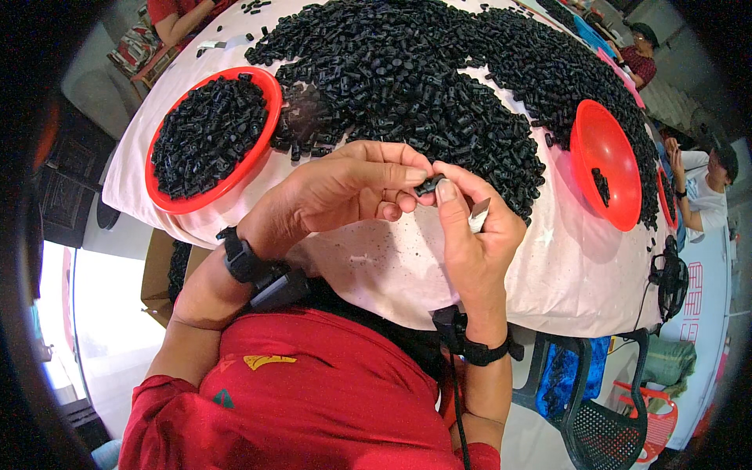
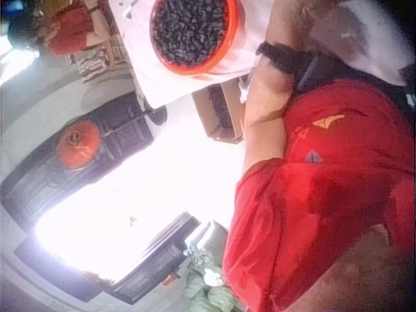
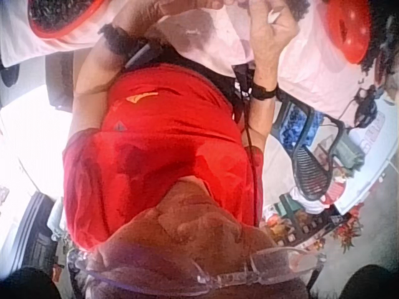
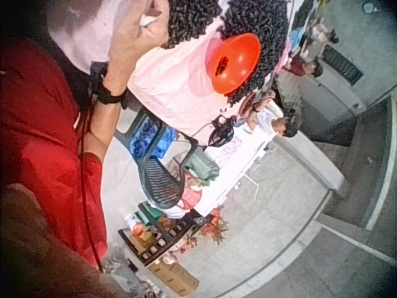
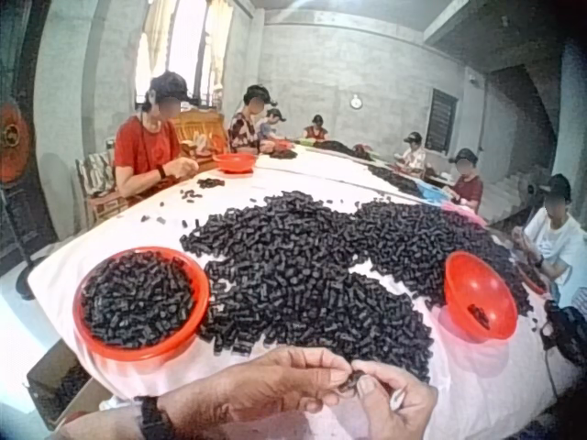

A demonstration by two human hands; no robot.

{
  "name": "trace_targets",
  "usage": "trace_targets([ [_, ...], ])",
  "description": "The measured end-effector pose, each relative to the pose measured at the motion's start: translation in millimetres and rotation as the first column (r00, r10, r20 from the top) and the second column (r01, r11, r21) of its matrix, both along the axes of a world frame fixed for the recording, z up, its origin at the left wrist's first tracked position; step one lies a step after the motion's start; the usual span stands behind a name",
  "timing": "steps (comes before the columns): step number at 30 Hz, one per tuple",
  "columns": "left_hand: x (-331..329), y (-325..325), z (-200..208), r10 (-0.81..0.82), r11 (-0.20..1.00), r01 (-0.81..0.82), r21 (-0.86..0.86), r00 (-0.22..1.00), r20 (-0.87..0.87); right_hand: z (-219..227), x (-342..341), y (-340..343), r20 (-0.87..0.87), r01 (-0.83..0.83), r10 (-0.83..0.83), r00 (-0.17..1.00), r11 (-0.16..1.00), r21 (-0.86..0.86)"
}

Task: The person picks up a black plastic toggle and a white plastic piece, fits them together, and places the assembled toggle into a red plate. This process is repeated multiple times as the person works through a large pile of components on the table.

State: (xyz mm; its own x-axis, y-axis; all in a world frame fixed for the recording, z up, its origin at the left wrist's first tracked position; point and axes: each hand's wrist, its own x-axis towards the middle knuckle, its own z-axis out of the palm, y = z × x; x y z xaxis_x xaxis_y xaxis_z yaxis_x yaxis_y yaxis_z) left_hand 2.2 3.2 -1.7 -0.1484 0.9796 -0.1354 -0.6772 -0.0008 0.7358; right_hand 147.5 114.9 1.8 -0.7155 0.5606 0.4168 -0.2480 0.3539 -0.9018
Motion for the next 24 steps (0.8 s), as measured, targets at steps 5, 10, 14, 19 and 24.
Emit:
trace_targets([
  [5,0,2,-5,-0.034,0.999,0.034,0.007,0.997,0.063,0,0,1,0.021,-0.009,0.009,1.000,1.000,0.012],
  [10,1,1,-4,-0.038,0.999,0.040,-0.026,0.995,0.090,-5,1,4,0.046,0.015,-0.017,0.999,0.999,0.041],
  [14,0,2,-10,-0.042,0.998,0.046,-0.048,0.997,0.069,-5,-2,0,0.010,0.015,-0.015,1.000,1.000,0.006],
  [19,0,2,-9,-0.074,0.995,0.077,-0.065,0.996,0.058,0,-1,1,0.034,-0.014,0.014,0.999,1.000,-0.004],
  [24,-2,1,-7,-0.091,0.995,0.095,-0.041,0.992,0.086,-1,2,4,0.026,0.100,-0.099,0.995,0.993,-0.063],
])
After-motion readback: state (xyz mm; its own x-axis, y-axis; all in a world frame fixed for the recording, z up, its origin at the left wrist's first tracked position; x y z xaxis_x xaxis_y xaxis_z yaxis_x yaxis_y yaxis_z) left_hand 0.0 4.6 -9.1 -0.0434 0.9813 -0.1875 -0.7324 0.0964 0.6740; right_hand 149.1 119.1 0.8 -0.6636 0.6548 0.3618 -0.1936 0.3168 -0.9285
